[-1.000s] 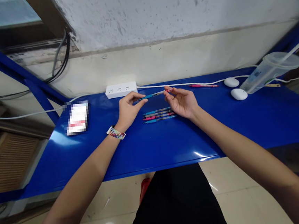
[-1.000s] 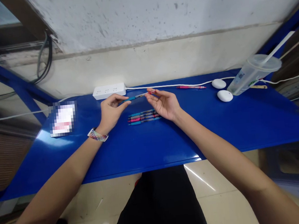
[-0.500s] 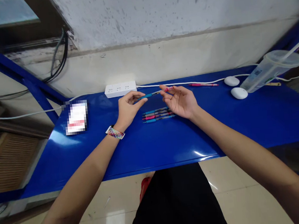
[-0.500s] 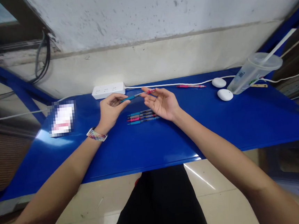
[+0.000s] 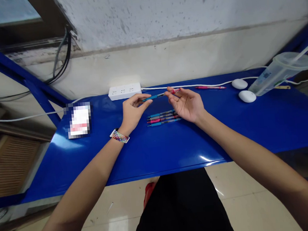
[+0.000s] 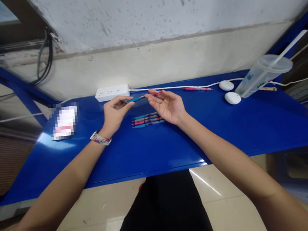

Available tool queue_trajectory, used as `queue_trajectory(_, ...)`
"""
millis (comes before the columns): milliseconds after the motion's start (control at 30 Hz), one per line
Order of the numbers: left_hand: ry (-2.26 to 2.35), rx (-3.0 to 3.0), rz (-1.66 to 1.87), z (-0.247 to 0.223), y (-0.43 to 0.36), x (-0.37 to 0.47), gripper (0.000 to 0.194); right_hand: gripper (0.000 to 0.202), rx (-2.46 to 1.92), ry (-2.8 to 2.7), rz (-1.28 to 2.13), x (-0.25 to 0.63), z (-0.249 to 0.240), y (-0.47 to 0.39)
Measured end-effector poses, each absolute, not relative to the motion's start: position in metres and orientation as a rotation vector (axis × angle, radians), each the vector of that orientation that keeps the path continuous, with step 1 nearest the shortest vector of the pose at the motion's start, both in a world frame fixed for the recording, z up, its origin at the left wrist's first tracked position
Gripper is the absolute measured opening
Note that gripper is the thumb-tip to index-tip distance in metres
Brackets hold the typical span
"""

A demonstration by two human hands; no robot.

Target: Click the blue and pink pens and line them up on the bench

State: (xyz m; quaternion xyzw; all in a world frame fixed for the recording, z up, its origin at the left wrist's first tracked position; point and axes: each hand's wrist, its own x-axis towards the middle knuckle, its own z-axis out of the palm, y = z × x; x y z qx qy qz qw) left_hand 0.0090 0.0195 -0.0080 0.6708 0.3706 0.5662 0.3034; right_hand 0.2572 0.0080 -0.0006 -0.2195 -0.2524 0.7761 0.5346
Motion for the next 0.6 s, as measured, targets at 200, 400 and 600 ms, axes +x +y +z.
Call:
queue_trajectory(200,1.000,1.746,1.512,-0.0101,0.0217,0.0092,0.015,0.030,-0.487,-0.605,1.821,0.2545,-0.0045,0.0100)
queue_trajectory(400,1.012,1.761,1.488,-0.0090,0.0218,0.0097,0.013,0.028,-0.571,-0.517,1.751,0.2511,-0.0049,0.0094)
queue_trajectory(600,1.022,1.733,1.464,-0.0083,0.0222,0.0075,0.016,0.033,-0.553,-0.585,1.753,0.2529,-0.0076,0.0097)
